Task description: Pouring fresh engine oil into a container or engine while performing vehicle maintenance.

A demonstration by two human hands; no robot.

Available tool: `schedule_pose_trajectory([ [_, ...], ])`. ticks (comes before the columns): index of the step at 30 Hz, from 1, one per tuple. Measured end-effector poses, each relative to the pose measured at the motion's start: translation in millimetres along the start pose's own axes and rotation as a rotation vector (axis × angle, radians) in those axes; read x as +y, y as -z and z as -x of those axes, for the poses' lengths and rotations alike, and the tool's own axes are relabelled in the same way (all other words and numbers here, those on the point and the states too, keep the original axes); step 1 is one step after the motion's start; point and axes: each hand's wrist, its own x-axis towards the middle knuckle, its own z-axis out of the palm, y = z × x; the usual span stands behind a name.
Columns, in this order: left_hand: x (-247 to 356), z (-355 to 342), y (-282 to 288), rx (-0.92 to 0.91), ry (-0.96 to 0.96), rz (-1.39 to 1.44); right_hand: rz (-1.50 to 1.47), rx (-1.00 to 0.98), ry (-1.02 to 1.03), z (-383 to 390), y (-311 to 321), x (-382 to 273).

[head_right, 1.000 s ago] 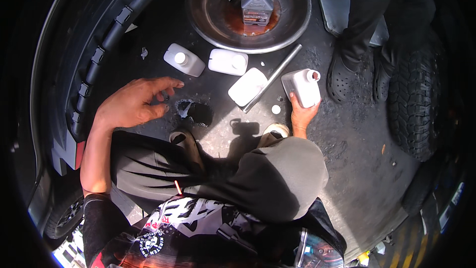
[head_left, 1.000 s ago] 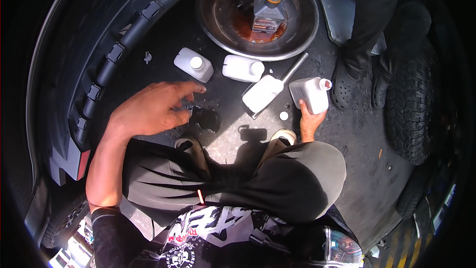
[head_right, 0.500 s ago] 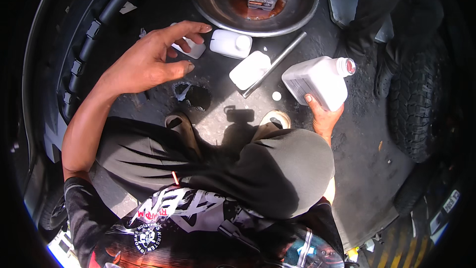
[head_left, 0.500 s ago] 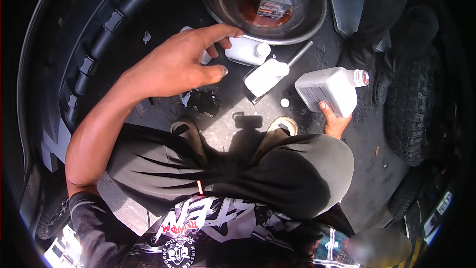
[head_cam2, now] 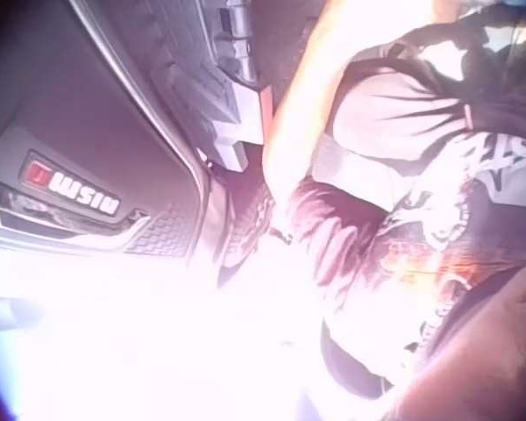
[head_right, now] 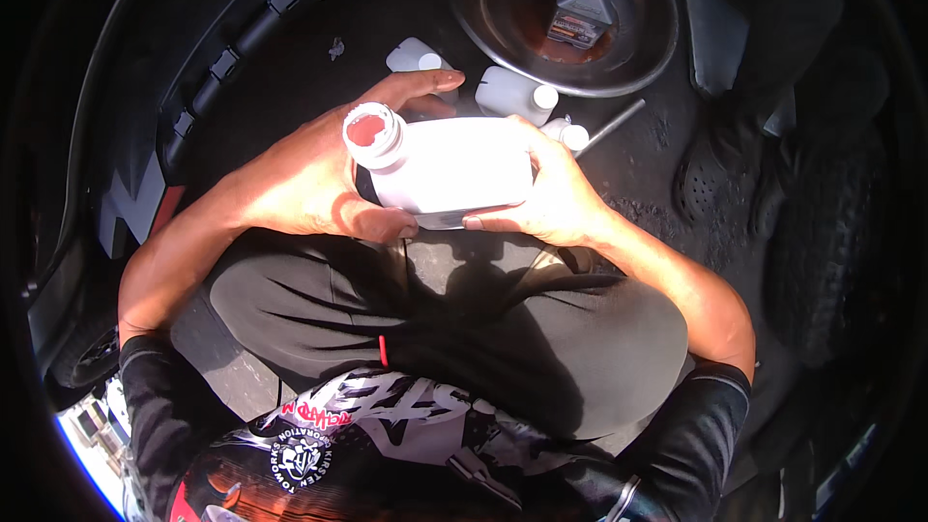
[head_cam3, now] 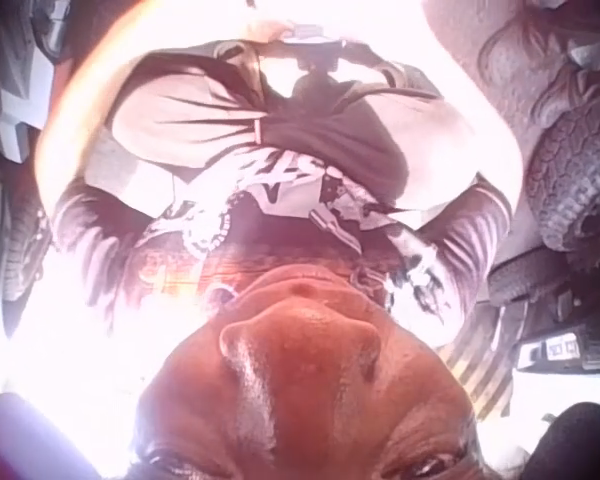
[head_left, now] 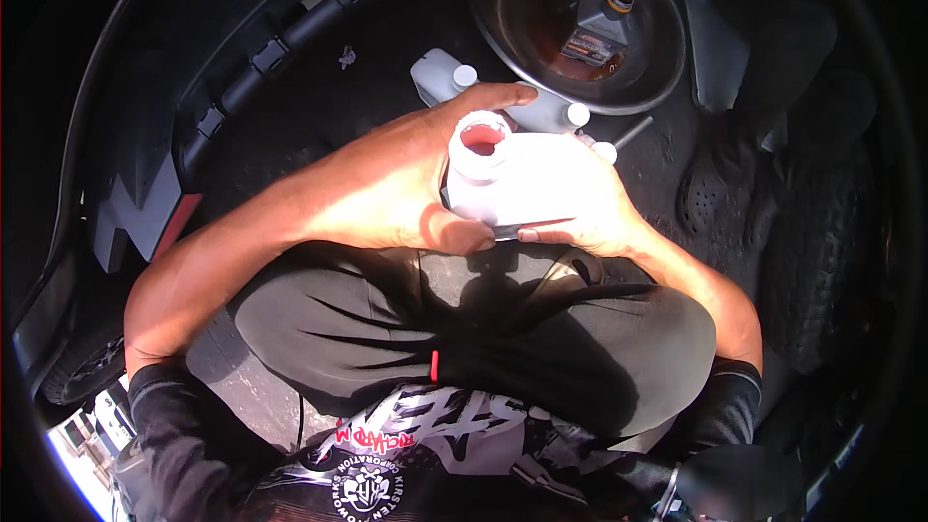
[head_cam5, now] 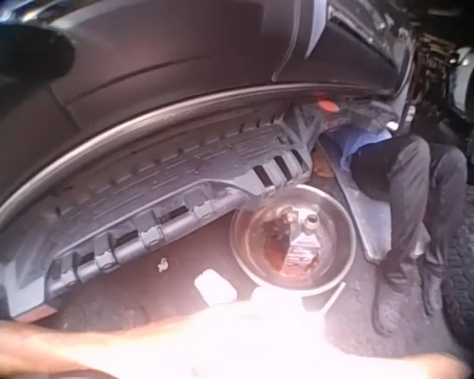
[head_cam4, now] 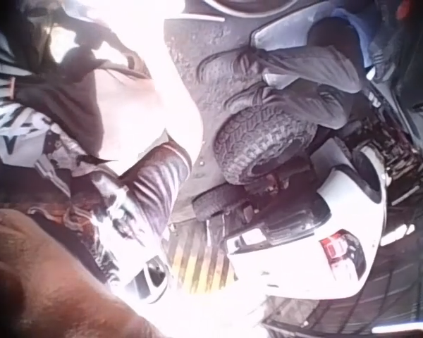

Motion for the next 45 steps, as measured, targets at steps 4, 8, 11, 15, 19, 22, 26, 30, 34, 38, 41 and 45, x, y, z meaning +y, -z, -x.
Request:
schedule_pose_trajectory([
  [4,-27,29,4,0.151,-0.062,-0.09,-0.252,0.027,-0.112,-30,-30,-2],
  [8,-45,38,8,0.193,0.033,0.202,-0.281,0.022,-0.094,-53,-60,15],
  [11,-67,35,11,0.236,0.058,0.333,-0.431,0.027,-0.139,-60,-80,44],
  [15,-102,37,15,0.253,0.076,0.209,-0.298,0.021,-0.151,-72,-94,59],
  [19,-131,41,6,0.264,0.002,0.198,-0.144,-0.011,-0.177,-81,-100,65],
  [22,-149,43,-1,0.306,-0.014,0.145,-0.066,-0.076,-0.151,-82,-96,77],
  [26,-167,46,5,0.48,0.062,0.11,0.182,-0.108,-0.238,-60,-84,97],
  [30,-188,47,26,0.728,0.115,0.06,0.173,-0.478,-0.562,-25,-55,94],
  [34,-207,23,46,0.956,0.164,0.078,0.088,-0.456,-0.655,27,-42,123],
  [38,-214,-18,67,1.04,0.189,-0.074,0.114,-0.301,-0.746,72,-19,107],
  [41,-233,-54,87,1.06,0.073,-0.118,-0.014,0.029,-0.827,111,-6,114],
  [45,-252,-94,108,1.029,0.123,-0.129,0.276,0.216,-0.96,123,10,90],
])
